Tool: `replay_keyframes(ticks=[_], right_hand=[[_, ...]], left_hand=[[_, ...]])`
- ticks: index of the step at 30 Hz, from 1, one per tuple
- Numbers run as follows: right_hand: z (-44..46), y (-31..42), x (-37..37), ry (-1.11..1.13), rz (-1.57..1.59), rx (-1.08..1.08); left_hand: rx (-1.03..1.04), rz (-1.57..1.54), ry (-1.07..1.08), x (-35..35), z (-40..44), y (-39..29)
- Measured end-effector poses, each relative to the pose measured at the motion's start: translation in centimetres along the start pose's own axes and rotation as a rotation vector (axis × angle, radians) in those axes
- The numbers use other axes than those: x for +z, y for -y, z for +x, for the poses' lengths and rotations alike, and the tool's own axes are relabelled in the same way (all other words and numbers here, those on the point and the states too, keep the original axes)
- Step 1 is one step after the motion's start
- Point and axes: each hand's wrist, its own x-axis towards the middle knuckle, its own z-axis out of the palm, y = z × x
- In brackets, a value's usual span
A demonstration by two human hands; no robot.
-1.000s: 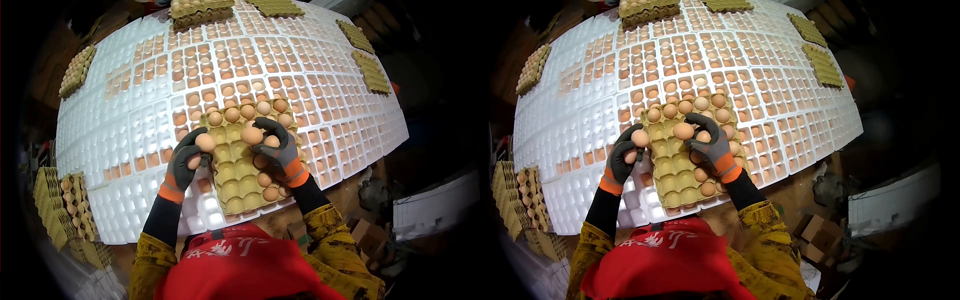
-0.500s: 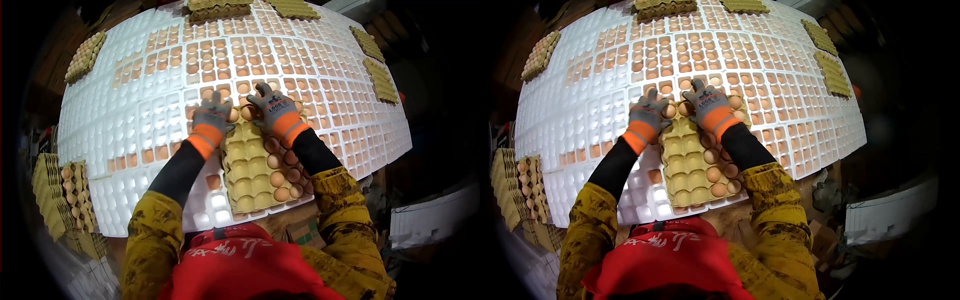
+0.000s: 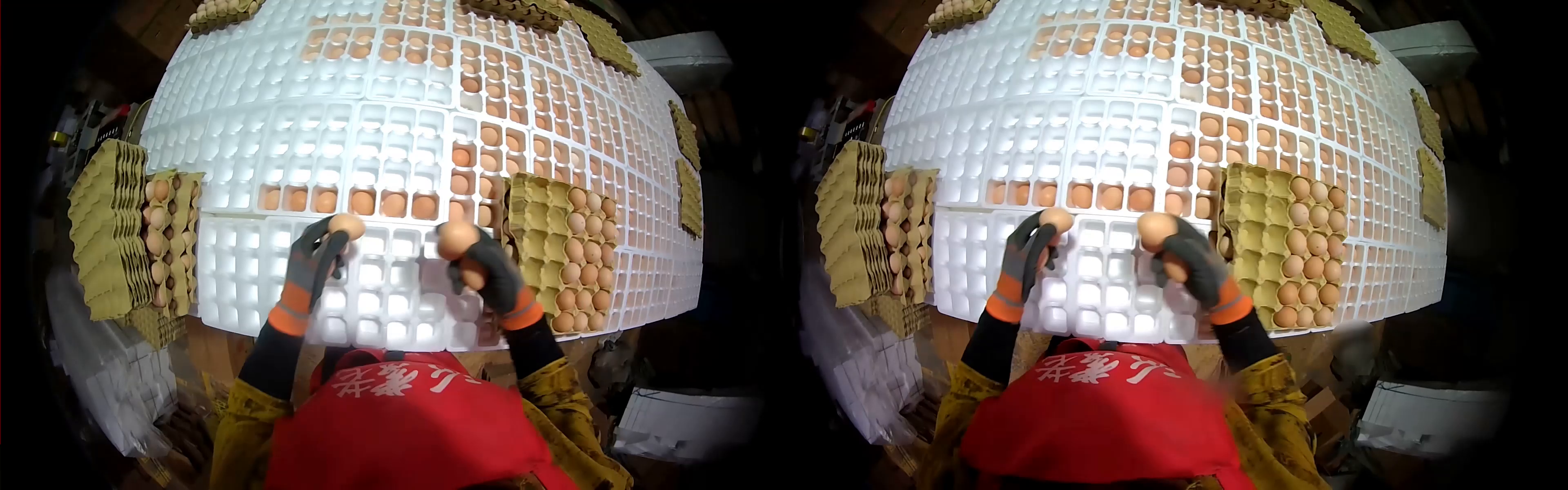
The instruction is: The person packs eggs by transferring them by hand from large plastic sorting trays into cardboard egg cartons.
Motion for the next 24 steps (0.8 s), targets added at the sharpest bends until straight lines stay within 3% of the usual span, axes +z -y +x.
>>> replay_keyframes(ticks=[1, 3, 4, 5, 8, 11, 13, 15, 17, 19, 20, 23, 24], right_hand=[[1.1, -0.6, 3.3, 0.086, 0.089, 0.016], [3.9, -2.8, 6.5, 0.137, 0.105, 0.048], [4.7, -3.5, 7.8, 0.071, 0.005, 0.048], [5.3, -4.0, 8.8, 0.004, -0.094, 0.047], [6.5, -5.6, 8.4, -0.154, -0.72, -0.29], [6.7, -5.9, 8.5, -0.308, -1.083, -0.302], [6.4, -4.3, 11.6, -0.364, -1.271, -0.119], [7.1, -6.0, 11.2, -0.364, -1.448, -0.197], [6.6, -6.4, 11.1, -0.407, -1.221, -0.154], [6.3, -7.8, 9.2, -0.427, -1.194, -0.24], [5.8, -8.4, 8.3, -0.44, -1.176, -0.282], [4.9, -7.6, 6.8, -0.472, -0.323, 0.056], [4.8, -6.9, 7.2, -0.556, -0.306, -0.151]], left_hand=[[-0.024, 0.074, -0.06, -2.4, -0.6, 0.8], [0.125, 0.226, -0.126, -5.6, -1.7, 1.6], [0.33, 0.41, -0.13, -7.2, -1.3, 2.7], [0.385, 0.454, -0.134, -8.1, -1.2, 3.3], [0.495, 0.612, -0.155, -7.7, -0.7, 2.6], [0.566, 0.961, -0.102, -5.7, 1.3, 3.6], [0.491, 1.236, 0.007, -4.4, 3.1, 4.0], [0.627, 1.209, -0.053, -4.7, 3.5, 4.2], [0.498, 1.261, -0.041, -5.4, 3.0, 3.7], [0.325, 1.321, 0.058, -6.6, 2.6, 2.5], [0.438, 1.233, 0.06, -7.1, 2.3, 2.9], [0.678, 0.783, 0.041, -8.3, 2.5, 3.3], [0.678, 0.606, 0.017, -8.9, 2.6, 2.9]])
